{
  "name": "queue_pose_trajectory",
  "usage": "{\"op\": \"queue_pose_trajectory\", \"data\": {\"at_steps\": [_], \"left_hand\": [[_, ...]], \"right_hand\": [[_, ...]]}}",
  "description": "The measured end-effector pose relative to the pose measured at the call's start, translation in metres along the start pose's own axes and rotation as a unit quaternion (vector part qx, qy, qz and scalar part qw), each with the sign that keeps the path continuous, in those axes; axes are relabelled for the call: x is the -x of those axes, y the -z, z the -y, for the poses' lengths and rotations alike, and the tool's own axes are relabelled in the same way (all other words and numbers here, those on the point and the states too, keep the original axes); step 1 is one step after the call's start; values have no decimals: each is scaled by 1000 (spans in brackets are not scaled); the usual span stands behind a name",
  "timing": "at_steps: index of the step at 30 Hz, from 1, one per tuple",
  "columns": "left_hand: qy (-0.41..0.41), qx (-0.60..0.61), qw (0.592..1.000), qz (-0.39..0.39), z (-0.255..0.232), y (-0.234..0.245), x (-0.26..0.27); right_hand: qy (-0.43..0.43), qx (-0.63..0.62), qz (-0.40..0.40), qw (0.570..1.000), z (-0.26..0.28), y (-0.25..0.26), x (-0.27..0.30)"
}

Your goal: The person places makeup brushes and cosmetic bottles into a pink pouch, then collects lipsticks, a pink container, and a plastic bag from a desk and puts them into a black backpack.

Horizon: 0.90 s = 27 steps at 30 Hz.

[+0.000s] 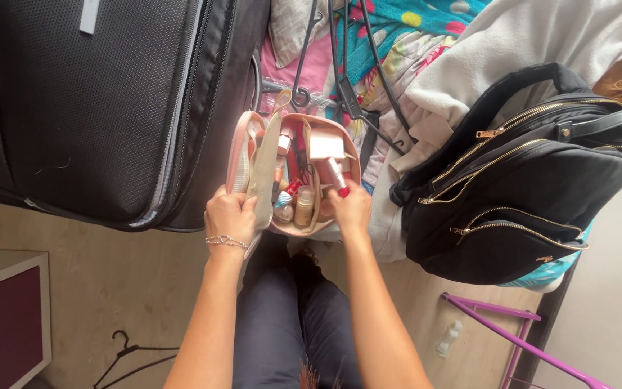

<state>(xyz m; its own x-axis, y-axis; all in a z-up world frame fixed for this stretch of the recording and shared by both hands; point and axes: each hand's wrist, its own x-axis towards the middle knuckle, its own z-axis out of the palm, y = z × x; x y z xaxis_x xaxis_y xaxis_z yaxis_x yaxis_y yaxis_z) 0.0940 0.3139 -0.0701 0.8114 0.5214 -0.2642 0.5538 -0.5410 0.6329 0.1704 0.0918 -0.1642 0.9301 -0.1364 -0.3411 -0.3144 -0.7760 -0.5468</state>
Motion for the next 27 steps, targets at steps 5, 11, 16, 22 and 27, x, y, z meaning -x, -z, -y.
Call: {"op": "queue_pose_trajectory", "data": {"at_steps": [5,11,16,22,27], "left_hand": [[-1,-4,1000,9,2,-1,-1],[-8,-6,1000,6,3,-3,-1],[-3,2,1000,9,3,-4,-1],[-3,-8,1000,14,2,-3,-1],[5,-2,1000,17,-1,-3,0]], "right_hand": [[167,67,-23,983,-26,-23,-32],[45,129,111,984,-42,-37,-39],[48,144,75,986,-22,-36,-27],[191,35,-86,977,-50,-48,-4],[66,43,-6,997,-96,-67,-11]]}}
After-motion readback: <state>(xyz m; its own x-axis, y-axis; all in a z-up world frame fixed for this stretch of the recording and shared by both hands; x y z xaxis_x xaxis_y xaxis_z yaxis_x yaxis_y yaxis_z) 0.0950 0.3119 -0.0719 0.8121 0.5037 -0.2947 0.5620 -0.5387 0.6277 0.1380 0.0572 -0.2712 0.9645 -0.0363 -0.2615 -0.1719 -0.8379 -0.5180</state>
